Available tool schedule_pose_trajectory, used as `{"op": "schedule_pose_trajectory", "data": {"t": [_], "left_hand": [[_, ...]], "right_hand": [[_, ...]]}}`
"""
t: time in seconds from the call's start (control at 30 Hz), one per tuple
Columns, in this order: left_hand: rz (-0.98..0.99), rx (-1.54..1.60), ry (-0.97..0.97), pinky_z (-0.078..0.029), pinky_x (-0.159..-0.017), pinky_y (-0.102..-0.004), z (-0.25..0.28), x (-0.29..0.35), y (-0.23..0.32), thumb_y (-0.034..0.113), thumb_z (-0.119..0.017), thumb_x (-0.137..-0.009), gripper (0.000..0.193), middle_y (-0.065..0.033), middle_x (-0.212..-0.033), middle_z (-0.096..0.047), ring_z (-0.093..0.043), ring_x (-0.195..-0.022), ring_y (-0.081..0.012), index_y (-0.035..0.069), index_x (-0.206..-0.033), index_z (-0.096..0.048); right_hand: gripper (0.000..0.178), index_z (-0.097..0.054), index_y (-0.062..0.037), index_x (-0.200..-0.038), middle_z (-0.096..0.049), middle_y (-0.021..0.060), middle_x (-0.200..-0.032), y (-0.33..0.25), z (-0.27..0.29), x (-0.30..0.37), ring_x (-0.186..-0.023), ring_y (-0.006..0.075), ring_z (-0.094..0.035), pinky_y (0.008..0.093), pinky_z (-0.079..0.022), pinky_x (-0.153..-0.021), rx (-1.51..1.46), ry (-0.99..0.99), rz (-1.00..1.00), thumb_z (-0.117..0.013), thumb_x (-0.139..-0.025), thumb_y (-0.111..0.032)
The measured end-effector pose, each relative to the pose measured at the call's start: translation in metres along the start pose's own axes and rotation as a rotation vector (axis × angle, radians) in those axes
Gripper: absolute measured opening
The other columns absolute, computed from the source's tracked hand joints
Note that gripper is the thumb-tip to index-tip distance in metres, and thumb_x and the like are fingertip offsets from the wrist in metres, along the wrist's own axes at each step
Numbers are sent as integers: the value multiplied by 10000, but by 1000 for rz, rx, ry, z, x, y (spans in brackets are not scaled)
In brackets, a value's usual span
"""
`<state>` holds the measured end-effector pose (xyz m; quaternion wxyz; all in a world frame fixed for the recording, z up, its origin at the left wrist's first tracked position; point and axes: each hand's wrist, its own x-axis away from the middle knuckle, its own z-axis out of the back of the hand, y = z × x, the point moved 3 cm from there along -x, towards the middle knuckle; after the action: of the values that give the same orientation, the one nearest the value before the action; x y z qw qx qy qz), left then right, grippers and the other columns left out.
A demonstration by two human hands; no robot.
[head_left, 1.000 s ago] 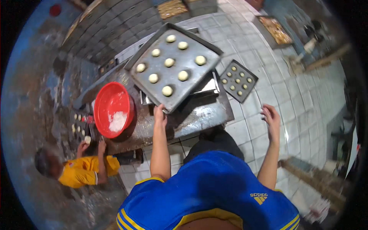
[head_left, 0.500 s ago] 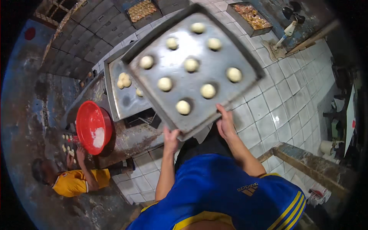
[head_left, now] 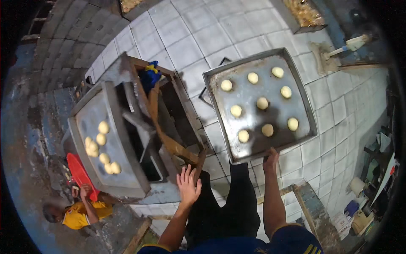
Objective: The person forms portions of dough into balls, presses them into a bowl of white granules, and arranges them on a metal tray.
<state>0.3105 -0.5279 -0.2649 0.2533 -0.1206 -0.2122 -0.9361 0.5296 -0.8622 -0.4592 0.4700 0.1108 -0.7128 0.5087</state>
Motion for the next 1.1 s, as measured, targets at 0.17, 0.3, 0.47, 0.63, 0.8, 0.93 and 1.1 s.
{"op": "schedule_pose_trajectory", "data": {"t": [0.17, 0.3, 0.47, 0.63, 0.8, 0.93, 1.1], "left_hand": [[86, -245, -9, -120, -1271, -666, -46, -12, -7, 237, -635, -855, 636, 9, -1437, -667, -550, -1385, -259, 143, -1481, -573], [94, -427, -38, -76, -1273, -653, -62, -6, -14, 223, -688, -735, 596, 22, -1308, -743, -598, -1302, -252, 157, -1328, -693], [161, -499, -230, -60, -1257, -724, -63, -9, -8, 323, -585, -930, 450, 19, -1213, -741, -606, -1282, -299, 108, -1300, -725], [116, -565, -222, -3, -1230, -781, -73, 11, -25, 329, -569, -943, 350, 5, -1167, -745, -588, -1307, -323, 119, -1178, -722], [107, -568, -263, -32, -1237, -784, -72, 0, -17, 320, -561, -947, 400, 9, -1168, -747, -582, -1332, -327, 144, -1288, -677], [35, -433, -139, -56, -1240, -774, -69, -2, -19, 290, -606, -909, 593, 26, -1194, -746, -607, -1305, -330, 180, -1486, -521], [9, -412, -29, -100, -1264, -671, -54, -10, -17, 374, -672, -806, 448, 47, -1179, -764, -633, -1272, -249, 163, -1198, -725]], "right_hand": [[66, -588, -111, -873, -547, -11, -812, 103, -83, -187, -816, 144, -553, 339, -493, -715, -58, -15, 21, -633, -835, -84], [300, -596, -106, -1037, -537, 12, -836, 177, -148, -270, -719, 183, -511, 347, -482, -591, 78, -46, -308, -587, -738, -77], [213, -574, -137, -872, -541, 4, -828, 286, -148, -344, -743, 177, -499, 343, -436, -648, -5, 19, -159, -597, -691, -25], [214, -592, -92, -918, -596, 39, -938, 370, -115, -381, -908, 219, -595, 358, -489, -838, -133, -63, -468, -594, -748, 37], [224, -578, -68, -1149, -637, 95, -1137, 372, -106, -385, -1069, 264, -644, 475, -565, -956, 107, -98, -539, -628, -933, -36], [327, -539, -36, -1327, -613, 147, -1290, 332, -99, -342, -1190, 331, -641, 548, -572, -1047, 154, -236, -564, -577, -1034, -178], [405, -611, -69, -1326, -645, 129, -1287, 250, -61, -231, -1134, 322, -683, 482, -610, -924, 401, -375, -576, -631, -1023, -336]]}}
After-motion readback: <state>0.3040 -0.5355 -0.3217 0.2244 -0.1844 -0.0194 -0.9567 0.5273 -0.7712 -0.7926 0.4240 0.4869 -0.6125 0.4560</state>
